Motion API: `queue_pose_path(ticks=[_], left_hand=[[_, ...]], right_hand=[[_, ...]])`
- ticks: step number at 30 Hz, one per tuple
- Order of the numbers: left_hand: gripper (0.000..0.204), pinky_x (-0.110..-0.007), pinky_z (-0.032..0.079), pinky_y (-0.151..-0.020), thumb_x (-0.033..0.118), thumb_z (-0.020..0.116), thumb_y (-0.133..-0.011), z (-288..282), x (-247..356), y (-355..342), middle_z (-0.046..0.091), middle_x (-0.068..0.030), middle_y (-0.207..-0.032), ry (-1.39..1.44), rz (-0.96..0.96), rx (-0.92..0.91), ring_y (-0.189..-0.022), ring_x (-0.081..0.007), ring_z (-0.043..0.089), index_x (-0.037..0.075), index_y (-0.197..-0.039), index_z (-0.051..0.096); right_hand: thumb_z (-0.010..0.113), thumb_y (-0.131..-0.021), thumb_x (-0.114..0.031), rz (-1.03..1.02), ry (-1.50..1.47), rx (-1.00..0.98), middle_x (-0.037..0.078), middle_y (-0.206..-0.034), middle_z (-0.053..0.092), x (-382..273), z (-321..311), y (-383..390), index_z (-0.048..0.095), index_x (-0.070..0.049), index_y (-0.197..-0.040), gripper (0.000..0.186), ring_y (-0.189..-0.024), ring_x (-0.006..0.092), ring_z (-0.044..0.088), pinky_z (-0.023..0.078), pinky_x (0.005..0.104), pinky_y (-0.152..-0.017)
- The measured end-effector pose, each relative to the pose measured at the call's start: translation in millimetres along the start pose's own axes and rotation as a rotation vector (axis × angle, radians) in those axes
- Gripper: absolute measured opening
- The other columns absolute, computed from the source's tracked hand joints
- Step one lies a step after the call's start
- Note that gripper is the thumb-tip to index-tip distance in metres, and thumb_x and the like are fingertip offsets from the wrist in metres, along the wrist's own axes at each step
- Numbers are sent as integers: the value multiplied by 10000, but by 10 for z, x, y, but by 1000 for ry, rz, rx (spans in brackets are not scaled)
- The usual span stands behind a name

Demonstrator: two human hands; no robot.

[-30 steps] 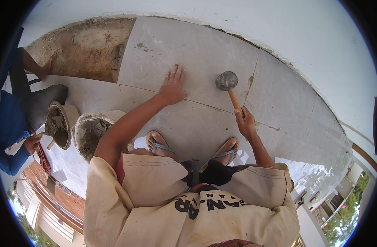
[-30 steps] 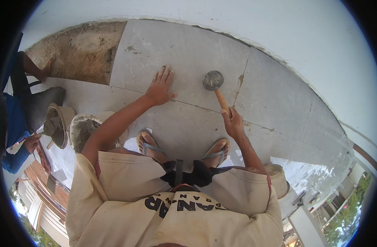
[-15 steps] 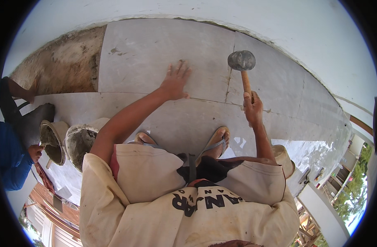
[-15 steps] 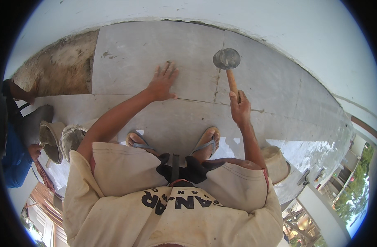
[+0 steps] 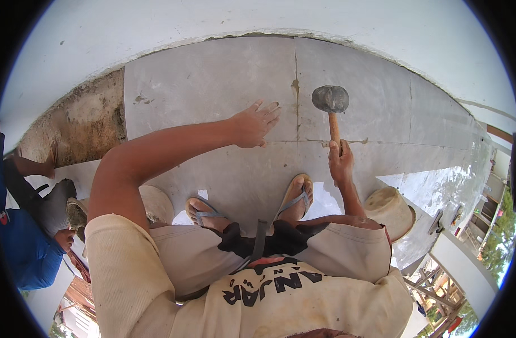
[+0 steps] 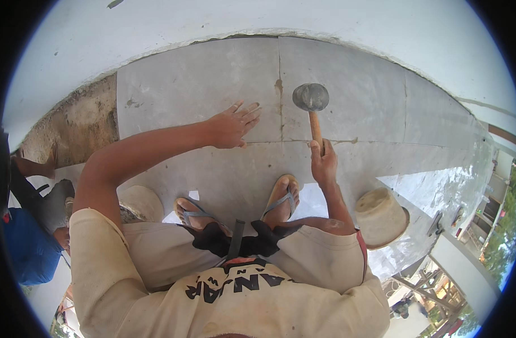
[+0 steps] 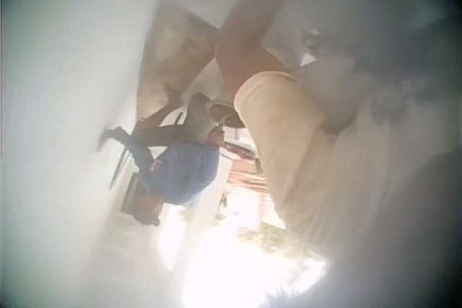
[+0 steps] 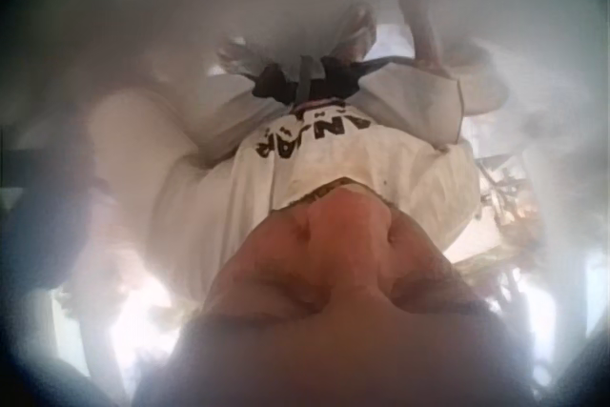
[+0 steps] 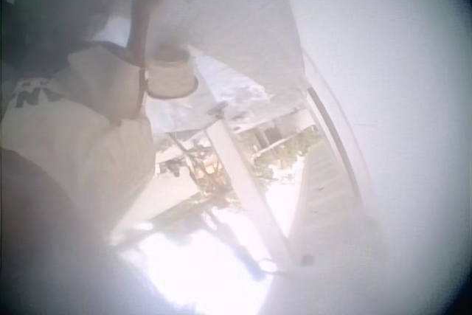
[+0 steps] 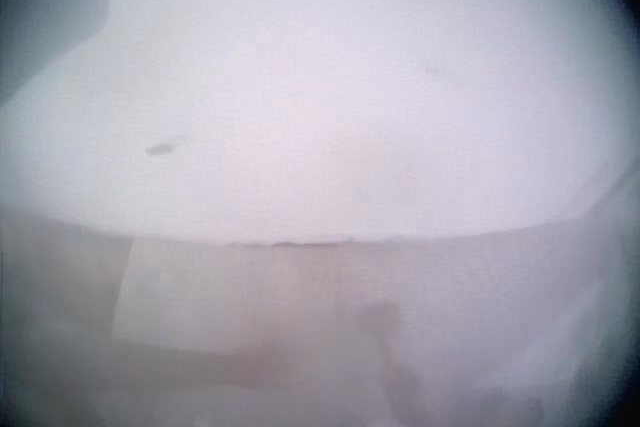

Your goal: The person applies mortar to the back of a large ceramic tile using a notched trowel. They then place the tile onto the prepared floor surface and use a rubber mallet to tap it into position, ensuring it is level and securely set.

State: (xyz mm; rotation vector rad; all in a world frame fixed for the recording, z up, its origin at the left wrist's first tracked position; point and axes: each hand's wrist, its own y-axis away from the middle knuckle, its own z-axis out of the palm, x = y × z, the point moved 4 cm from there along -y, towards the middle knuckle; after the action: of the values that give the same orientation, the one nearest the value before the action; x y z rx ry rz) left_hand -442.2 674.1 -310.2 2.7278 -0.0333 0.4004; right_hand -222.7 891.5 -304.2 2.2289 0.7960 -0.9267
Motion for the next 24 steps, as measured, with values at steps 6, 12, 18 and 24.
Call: queue_pose_path(ticks=[6, 12, 18, 24], left_hand=[[832, -558, 99, -1268, 515, 543, -986, 493, 591, -715, 200, -194, -1683, 10, 94, 147, -1575, -320, 132, -25, -1574, 309], [814, -552, 106, -1267, 494, 547, -984, 648, 685, -737, 180, -186, -1691, -35, 47, 173, -1574, -309, 143, -13, -1575, 313], [813, -552, 114, -1265, 482, 553, -984, 658, 725, -797, 176, -186, -1690, -46, 57, 212, -1572, -306, 151, -26, -1570, 312], [809, -568, 95, -1264, 472, 548, -988, 684, 721, -753, 168, -183, -1693, -28, 43, 203, -1580, -305, 124, -24, -1576, 298]], right_hand=[[562, -1043, -373, 49, 224, 85, 173, -737, 622, 213, 12, 167, 590, -25, -1071, 350, -684, 358, 618, 477, 472, -635], [539, -1037, -407, 77, 271, 18, 270, -834, 674, 233, -70, 152, 583, -27, -1117, 392, -804, 513, 651, 484, 568, -698], [542, -1031, -417, 70, 360, 37, 296, -841, 672, 579, 73, 178, 585, -25, -1103, 401, -835, 529, 650, 482, 596, -711], [553, -1026, -427, 42, 290, 8, 288, -859, 678, 406, 73, 56, 606, -11, -1082, 423, -848, 520, 653, 491, 580, -726]])
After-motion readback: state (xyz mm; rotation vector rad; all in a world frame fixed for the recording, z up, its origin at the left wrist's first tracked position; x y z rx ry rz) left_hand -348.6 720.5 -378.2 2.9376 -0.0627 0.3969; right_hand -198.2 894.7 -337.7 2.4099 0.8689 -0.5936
